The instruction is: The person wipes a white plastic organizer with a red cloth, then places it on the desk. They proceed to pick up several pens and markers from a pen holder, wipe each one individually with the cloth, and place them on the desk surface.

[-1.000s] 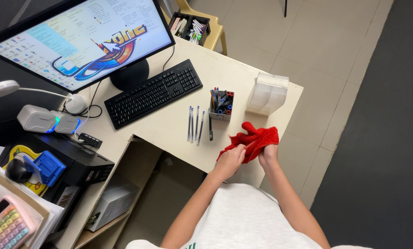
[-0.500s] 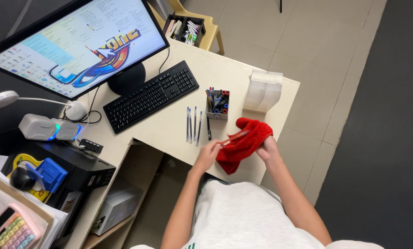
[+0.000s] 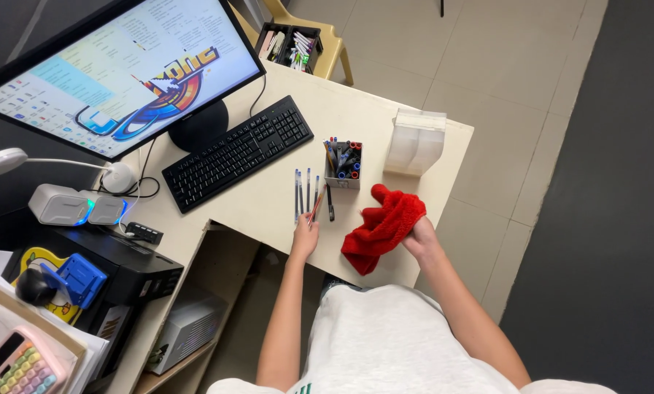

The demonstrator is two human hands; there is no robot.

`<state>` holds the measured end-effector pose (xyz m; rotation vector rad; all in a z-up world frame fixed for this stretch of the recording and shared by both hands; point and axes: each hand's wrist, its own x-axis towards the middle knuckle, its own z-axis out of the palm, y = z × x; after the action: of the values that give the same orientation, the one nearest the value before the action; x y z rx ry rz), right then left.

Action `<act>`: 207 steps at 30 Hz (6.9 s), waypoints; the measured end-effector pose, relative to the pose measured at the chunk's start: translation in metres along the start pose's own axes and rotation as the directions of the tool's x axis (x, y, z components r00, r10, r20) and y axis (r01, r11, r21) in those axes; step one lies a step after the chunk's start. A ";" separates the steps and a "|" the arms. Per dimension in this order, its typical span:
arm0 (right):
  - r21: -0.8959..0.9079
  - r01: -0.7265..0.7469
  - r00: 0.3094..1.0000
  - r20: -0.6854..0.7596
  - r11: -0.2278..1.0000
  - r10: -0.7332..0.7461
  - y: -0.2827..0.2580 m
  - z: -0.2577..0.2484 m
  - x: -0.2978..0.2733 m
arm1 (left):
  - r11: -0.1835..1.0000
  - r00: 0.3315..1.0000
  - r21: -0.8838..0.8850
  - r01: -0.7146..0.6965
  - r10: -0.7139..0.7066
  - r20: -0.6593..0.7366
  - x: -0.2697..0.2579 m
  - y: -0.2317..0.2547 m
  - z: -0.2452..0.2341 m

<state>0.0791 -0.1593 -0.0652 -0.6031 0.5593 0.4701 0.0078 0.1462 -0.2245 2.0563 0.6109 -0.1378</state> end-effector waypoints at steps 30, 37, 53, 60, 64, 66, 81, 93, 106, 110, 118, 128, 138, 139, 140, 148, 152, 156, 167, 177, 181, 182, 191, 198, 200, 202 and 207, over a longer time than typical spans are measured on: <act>-0.170 -0.039 0.991 0.117 0.985 0.060 0.002 0.037 -0.041 | 0.897 0.878 0.016 -0.442 0.437 -0.196 0.041 0.242 -0.045; -0.320 0.087 0.945 0.325 0.943 0.023 -0.015 0.087 -0.079 | 0.799 0.746 0.123 -0.588 0.595 -0.298 0.013 0.271 -0.069; -0.591 0.453 0.856 0.497 0.668 -0.141 -0.008 0.081 -0.027 | 0.518 0.918 -0.845 -0.131 0.385 0.094 -0.055 0.299 -0.072; -0.719 0.361 0.900 0.435 0.594 -0.020 -0.006 0.061 -0.047 | 0.386 0.932 -0.877 -0.285 0.327 -0.159 -0.031 0.281 -0.096; -0.646 0.303 0.915 0.402 0.701 -0.024 -0.005 0.069 -0.056 | 0.542 0.958 -0.831 -0.128 0.283 0.038 -0.070 0.290 -0.073; -0.703 0.274 0.932 0.363 0.656 0.000 -0.006 0.069 -0.053 | 0.732 0.927 -0.662 -0.161 0.343 0.154 -0.083 0.272 -0.051; -0.852 0.196 0.969 0.244 0.486 0.036 0.005 0.008 -0.023 | 0.956 0.955 0.204 -0.211 0.246 -0.167 0.076 -0.019 0.024; -0.853 0.103 0.989 0.141 0.512 0.036 0.007 -0.013 -0.007 | 0.723 0.801 0.454 -0.520 0.598 -0.035 0.012 0.204 -0.024; -0.685 0.095 0.984 0.173 0.723 0.034 -0.002 -0.005 -0.009 | 0.775 0.760 0.173 -0.608 0.631 -0.157 -0.024 0.268 -0.080; -0.600 0.232 0.954 0.293 0.766 -0.060 0.004 -0.006 0.002 | 0.758 0.745 0.011 -0.652 0.643 -0.177 -0.051 0.289 -0.081; -0.654 0.533 0.812 0.573 0.537 -0.108 0.015 0.039 0.003 | 0.738 0.761 -0.194 -0.647 0.642 -0.094 -0.088 0.318 -0.064; -0.482 0.479 0.822 0.540 0.734 -0.182 0.019 0.027 0.011 | 0.711 0.823 -0.619 -0.335 0.541 0.176 -0.097 0.300 -0.067; -0.679 0.259 0.886 0.450 0.687 0.111 0.013 0.045 -0.030 | 0.530 0.956 -0.835 -0.147 0.294 0.019 -0.051 0.247 -0.029; -0.680 0.260 0.887 0.449 0.686 0.110 0.016 0.038 -0.025 | 0.529 0.955 -0.836 -0.147 0.295 0.019 -0.050 0.248 -0.030; -0.716 0.296 0.891 0.445 0.632 0.087 0.020 0.031 -0.020 | 0.512 0.966 -0.849 -0.130 0.260 0.009 -0.050 0.250 -0.031; -0.460 0.287 0.884 0.465 0.840 -0.048 0.015 0.033 -0.023 | 0.629 0.882 -0.777 -0.003 0.367 0.294 -0.080 0.263 -0.032; -0.547 0.238 0.943 0.328 0.803 -0.056 0.005 0.039 -0.028 | 0.690 0.924 -0.722 -0.049 0.307 0.230 -0.063 0.232 -0.011; -0.369 0.283 0.896 0.431 0.885 -0.106 0.014 0.031 -0.023 | 0.576 0.903 -0.817 -0.028 0.366 0.227 -0.048 0.197 0.007; -0.658 0.692 0.713 0.558 0.297 -0.425 0.017 0.036 -0.006 | 0.843 0.840 -0.528 -0.106 0.360 0.406 -0.101 0.267 -0.028; -0.683 0.722 0.624 0.573 0.112 -0.531 0.000 0.046 -0.009 | 0.827 0.919 -0.536 -0.168 0.328 0.219 -0.095 0.243 -0.018; -0.691 0.708 0.682 0.617 0.144 -0.393 -0.022 0.057 -0.023 | 0.851 0.907 -0.465 -0.245 0.370 0.200 -0.089 0.244 -0.049; -0.647 0.755 0.640 0.692 0.107 -0.333 -0.032 0.071 -0.035 | 0.840 0.882 -0.454 -0.297 0.424 0.207 -0.091 0.255 -0.061; -0.590 0.803 0.519 0.763 -0.087 -0.386 -0.028 0.066 -0.038 | 0.759 0.760 -0.225 -0.610 0.642 0.104 -0.100 0.290 -0.080; -0.630 0.692 0.716 0.534 0.354 -0.449 -0.021 0.064 -0.052 | 0.681 0.688 -0.118 -0.722 0.725 -0.029 -0.107 0.286 -0.075; -0.626 0.746 0.654 0.625 0.226 -0.427 -0.028 0.057 -0.048 | 0.749 0.768 -0.314 -0.584 0.635 0.085 -0.091 0.259 -0.064; -0.609 0.787 0.593 0.701 0.100 -0.396 -0.031 0.054 -0.047 | 0.786 0.808 -0.476 -0.394 0.543 0.229 -0.085 0.247 -0.066; -0.648 0.761 0.633 0.754 -0.040 -0.173 -0.033 0.050 -0.034 | 0.772 0.654 -0.578 0.265 0.297 0.696 -0.080 0.256 -0.087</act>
<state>0.0890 -0.1600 0.0032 -1.8749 -0.6627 0.1559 0.0470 0.0810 0.0466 1.1377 0.0522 -0.6646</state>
